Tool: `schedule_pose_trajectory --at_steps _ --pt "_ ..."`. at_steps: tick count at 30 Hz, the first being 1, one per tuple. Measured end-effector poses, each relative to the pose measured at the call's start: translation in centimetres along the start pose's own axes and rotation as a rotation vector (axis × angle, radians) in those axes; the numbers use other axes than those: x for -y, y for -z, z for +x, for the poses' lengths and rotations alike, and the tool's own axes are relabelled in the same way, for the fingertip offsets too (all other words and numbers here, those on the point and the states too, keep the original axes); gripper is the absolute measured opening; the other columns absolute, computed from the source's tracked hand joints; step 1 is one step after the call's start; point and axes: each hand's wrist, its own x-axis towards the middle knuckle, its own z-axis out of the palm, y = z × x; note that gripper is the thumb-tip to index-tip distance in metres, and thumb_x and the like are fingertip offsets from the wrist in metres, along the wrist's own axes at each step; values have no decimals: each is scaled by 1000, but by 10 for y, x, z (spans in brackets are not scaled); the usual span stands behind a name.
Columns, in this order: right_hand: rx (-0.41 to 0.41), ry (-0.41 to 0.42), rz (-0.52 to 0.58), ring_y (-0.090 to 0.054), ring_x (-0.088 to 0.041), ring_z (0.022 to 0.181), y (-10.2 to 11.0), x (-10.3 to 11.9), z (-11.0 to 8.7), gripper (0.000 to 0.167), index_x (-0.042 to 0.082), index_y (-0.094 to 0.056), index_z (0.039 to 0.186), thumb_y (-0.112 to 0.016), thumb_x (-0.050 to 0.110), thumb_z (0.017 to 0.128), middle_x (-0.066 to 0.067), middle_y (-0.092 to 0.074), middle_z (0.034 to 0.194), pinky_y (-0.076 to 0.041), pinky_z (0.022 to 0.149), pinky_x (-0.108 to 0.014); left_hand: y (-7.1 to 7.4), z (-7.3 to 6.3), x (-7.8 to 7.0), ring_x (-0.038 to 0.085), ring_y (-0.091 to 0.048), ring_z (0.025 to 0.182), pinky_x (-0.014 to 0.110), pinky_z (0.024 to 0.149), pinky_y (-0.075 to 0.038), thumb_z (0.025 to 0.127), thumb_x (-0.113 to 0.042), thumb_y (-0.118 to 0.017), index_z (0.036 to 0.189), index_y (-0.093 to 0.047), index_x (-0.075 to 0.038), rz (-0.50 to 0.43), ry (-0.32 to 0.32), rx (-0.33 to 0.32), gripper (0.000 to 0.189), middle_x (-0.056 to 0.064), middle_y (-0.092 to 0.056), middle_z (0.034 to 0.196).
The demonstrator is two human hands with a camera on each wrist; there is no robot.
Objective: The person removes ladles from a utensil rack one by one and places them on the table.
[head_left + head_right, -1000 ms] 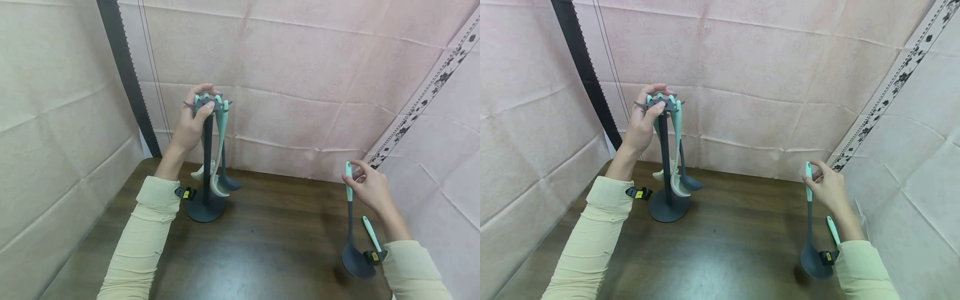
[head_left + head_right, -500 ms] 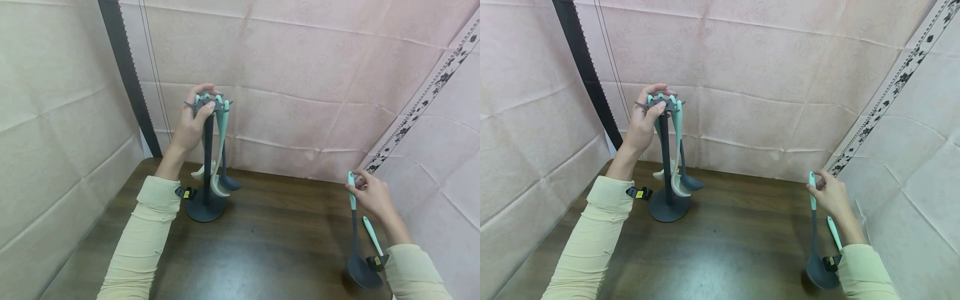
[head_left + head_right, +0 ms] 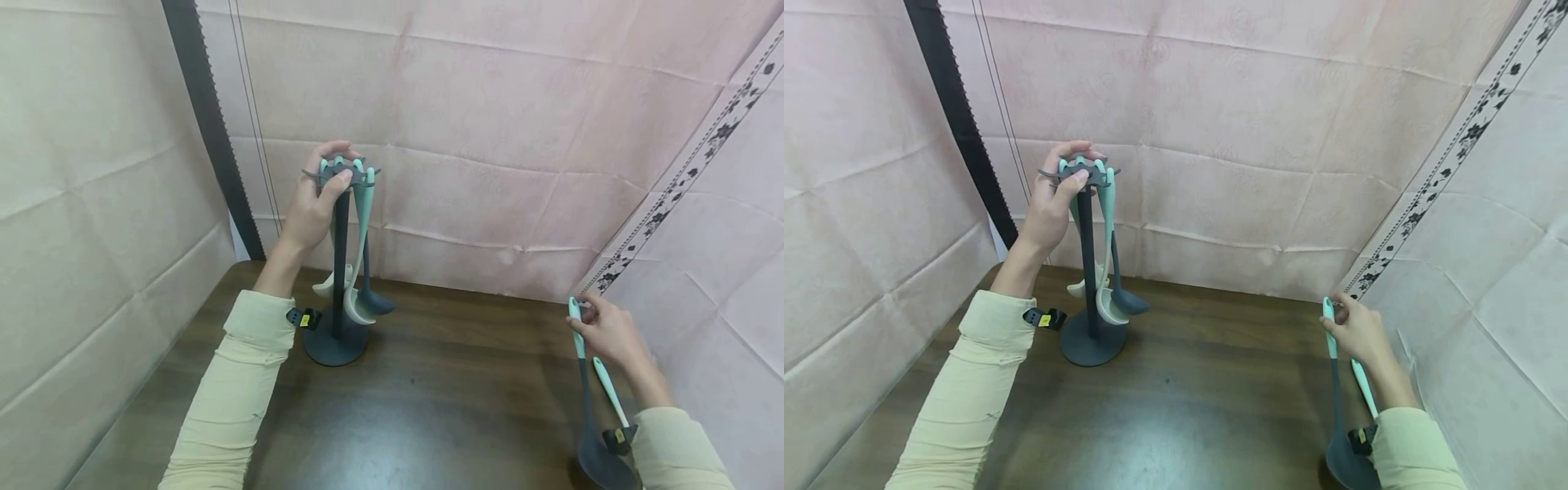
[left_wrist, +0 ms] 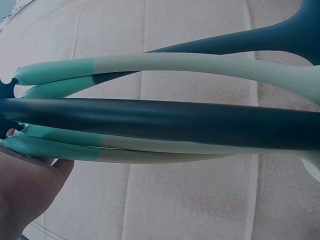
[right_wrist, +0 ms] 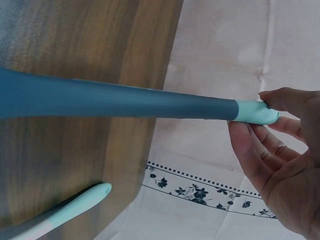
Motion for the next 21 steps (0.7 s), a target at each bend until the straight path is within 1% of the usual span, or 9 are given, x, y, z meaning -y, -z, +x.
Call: schedule_pose_trajectory --at_steps 2,4,7,11,14,17,21 --pt "20 -23 26 -67 -20 54 -2 -3 -2 45 -2 -54 138 -71 16 101 -20 -75 91 -55 51 -37 0 0 0 24 -56 126 40 105 -42 100 -35 -55 148 -52 -12 -2 -1 0 53 9 -61 140" --pt "38 -44 23 -67 -21 53 -4 -5 -3 46 -3 -53 139 -70 16 101 -18 -74 89 -55 50 -36 -1 0 0 24 -56 126 40 105 -42 100 -35 -55 148 -52 -12 -4 -3 0 53 9 -61 140" --pt "53 -53 -6 -67 -21 54 -6 -9 -5 47 -3 -53 139 -70 17 100 -12 -73 87 -54 54 -37 -1 0 -1 24 -56 126 40 105 -42 100 -35 -55 148 -51 -12 -3 -6 2 53 10 -60 140" --pt "63 -40 -55 -66 -17 53 -7 -15 -7 46 -3 -55 137 -71 19 100 -6 -72 84 -54 63 -42 -1 0 -1 24 -56 127 40 106 -41 100 -36 -55 148 -52 -12 2 -5 -1 53 9 -60 139" --pt "68 -38 -74 -65 -14 52 -8 -18 -9 47 -2 -55 137 -71 21 100 -3 -71 81 -53 67 -45 -1 0 -1 24 -56 126 40 106 -41 100 -36 -55 148 -52 -12 4 -2 -3 53 9 -61 139" --pt "84 -48 -74 -65 -14 53 -9 -22 -10 49 -4 -54 139 -71 21 100 -1 -71 80 -54 67 -46 -1 -1 -1 24 -55 127 40 106 -41 100 -35 -55 147 -52 -12 5 -3 -4 53 9 -60 139" --pt "110 -79 -57 -68 -18 54 -13 -28 -12 50 -6 -53 140 -70 19 99 -2 -72 79 -55 63 -43 0 -1 0 24 -55 127 40 107 -41 101 -35 -55 147 -52 -11 4 -3 -4 52 10 -60 139"
